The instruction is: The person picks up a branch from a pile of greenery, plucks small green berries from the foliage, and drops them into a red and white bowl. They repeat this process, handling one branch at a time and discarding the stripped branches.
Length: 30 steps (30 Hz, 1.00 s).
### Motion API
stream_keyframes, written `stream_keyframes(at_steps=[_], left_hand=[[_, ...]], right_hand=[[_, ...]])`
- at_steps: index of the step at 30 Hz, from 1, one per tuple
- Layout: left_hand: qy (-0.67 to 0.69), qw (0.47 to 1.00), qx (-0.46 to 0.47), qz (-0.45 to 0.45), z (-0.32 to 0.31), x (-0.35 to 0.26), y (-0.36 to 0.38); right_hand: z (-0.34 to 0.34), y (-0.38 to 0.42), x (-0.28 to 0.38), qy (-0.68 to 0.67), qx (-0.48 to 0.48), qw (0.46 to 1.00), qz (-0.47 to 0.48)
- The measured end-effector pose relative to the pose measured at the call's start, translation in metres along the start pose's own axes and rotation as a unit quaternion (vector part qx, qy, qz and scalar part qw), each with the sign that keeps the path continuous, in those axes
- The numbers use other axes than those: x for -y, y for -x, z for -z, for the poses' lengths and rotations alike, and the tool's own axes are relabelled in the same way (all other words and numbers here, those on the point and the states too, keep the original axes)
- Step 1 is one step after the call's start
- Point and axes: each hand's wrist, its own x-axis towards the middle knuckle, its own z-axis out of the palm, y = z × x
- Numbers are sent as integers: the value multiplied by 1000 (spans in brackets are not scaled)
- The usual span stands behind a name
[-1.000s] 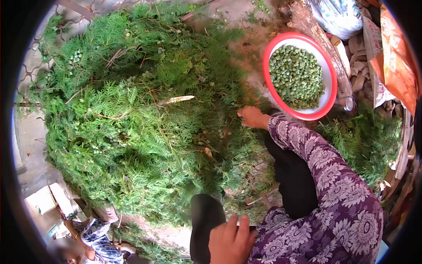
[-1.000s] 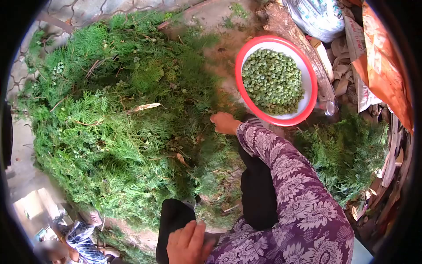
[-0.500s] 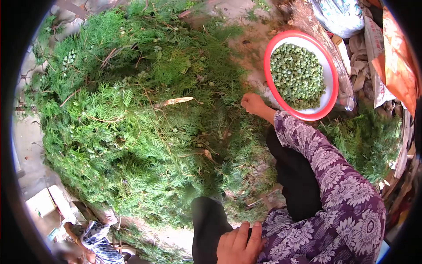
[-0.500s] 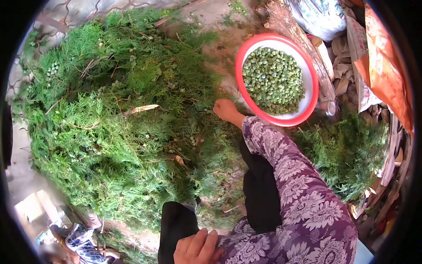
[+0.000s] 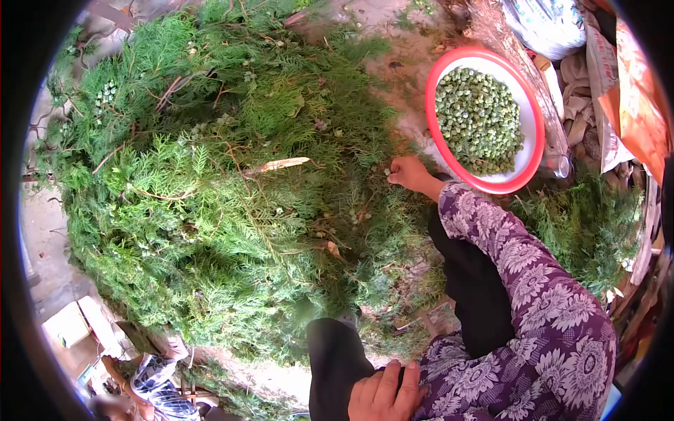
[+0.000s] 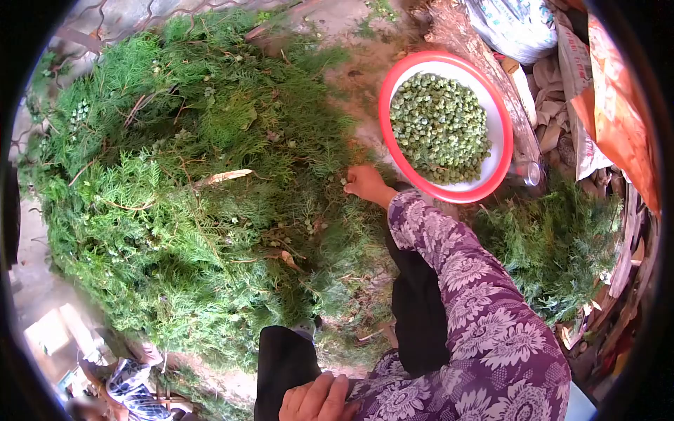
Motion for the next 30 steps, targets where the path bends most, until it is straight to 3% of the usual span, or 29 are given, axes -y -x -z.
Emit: stream_keyframes(at_steps=[1,3,4,6,12,15,19,21,23,25,26,28,30], left_hand=[[2,1000,1,2,0,0,0],[5,1000,2,4,-1,1,0],[4,1000,-1,1,-2,2,1],[4,1000,-3,-1,-3,2,2],[11,1000,2,1,0,1,-2],[7,1000,1,0,-1,1,-2],[6,1000,4,2,-1,0,-5],[5,1000,3,2,-2,0,-6],[1,1000,8,6,-2,-1,-6],[2,1000,8,6,-3,0,-6],[3,1000,8,2,-2,0,-6],[0,1000,6,0,-3,0,-6],[-2,1000,6,1,-3,-1,-5]], right_hand=[[3,0,-1,1,-1,1000,1],[14,2,2,-273,87,940,-186],[18,5,1,-272,88,940,-187],[24,13,0,-462,119,851,-221],[38,30,4,-588,220,760,-171],[39,37,15,-637,194,725,-177],[39,31,14,-559,215,767,-231],[26,30,1,-282,207,918,-187],[20,29,2,-285,170,928,-167],[23,24,14,-155,48,985,-56],[23,21,19,-156,47,985,-57],[22,9,29,-78,-34,994,69],[13,-3,42,-42,-34,995,83]])
